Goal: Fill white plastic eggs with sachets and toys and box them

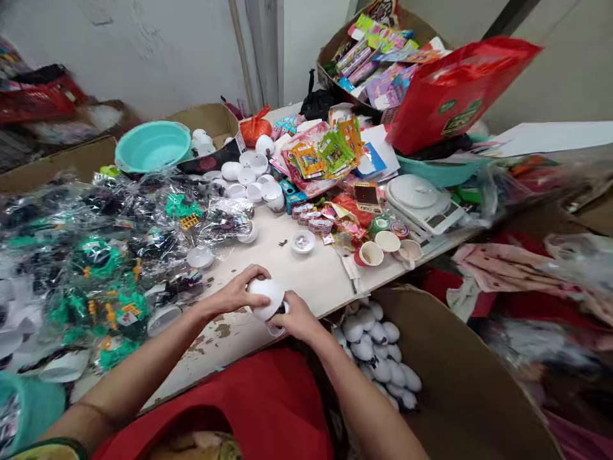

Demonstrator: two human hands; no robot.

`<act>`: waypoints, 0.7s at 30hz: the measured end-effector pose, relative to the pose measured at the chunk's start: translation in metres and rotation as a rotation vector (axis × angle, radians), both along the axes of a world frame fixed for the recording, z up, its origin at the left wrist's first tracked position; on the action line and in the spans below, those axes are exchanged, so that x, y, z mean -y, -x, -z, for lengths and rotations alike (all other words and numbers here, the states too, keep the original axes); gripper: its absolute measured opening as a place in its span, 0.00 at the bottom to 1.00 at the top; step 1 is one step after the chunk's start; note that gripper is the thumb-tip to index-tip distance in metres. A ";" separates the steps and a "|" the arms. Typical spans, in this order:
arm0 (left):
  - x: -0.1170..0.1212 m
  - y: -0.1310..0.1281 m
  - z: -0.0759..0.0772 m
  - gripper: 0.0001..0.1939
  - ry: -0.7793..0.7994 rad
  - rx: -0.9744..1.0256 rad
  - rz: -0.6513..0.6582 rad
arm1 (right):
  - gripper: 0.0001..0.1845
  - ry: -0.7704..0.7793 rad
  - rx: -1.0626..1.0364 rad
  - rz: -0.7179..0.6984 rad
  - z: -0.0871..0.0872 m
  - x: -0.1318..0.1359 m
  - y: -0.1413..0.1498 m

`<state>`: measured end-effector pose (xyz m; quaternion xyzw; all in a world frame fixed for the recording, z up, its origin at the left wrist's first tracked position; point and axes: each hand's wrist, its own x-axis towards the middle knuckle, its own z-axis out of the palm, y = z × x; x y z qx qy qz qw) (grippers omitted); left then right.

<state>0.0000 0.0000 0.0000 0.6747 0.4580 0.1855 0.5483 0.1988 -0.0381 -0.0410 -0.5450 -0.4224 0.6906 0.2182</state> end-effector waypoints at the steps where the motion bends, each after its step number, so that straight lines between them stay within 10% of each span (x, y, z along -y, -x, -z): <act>1: 0.001 0.005 -0.004 0.22 -0.017 0.037 0.101 | 0.26 0.021 -0.043 -0.014 -0.001 0.001 0.005; 6: 0.008 0.030 -0.013 0.24 -0.055 0.109 0.280 | 0.28 0.185 -0.265 -0.023 -0.009 0.003 0.017; 15: 0.027 0.044 -0.007 0.30 0.375 0.288 -0.173 | 0.38 0.083 -0.419 0.234 -0.028 0.027 0.033; 21: 0.023 0.055 -0.020 0.30 0.215 0.178 0.040 | 0.35 -0.001 -0.369 0.233 -0.032 0.037 0.046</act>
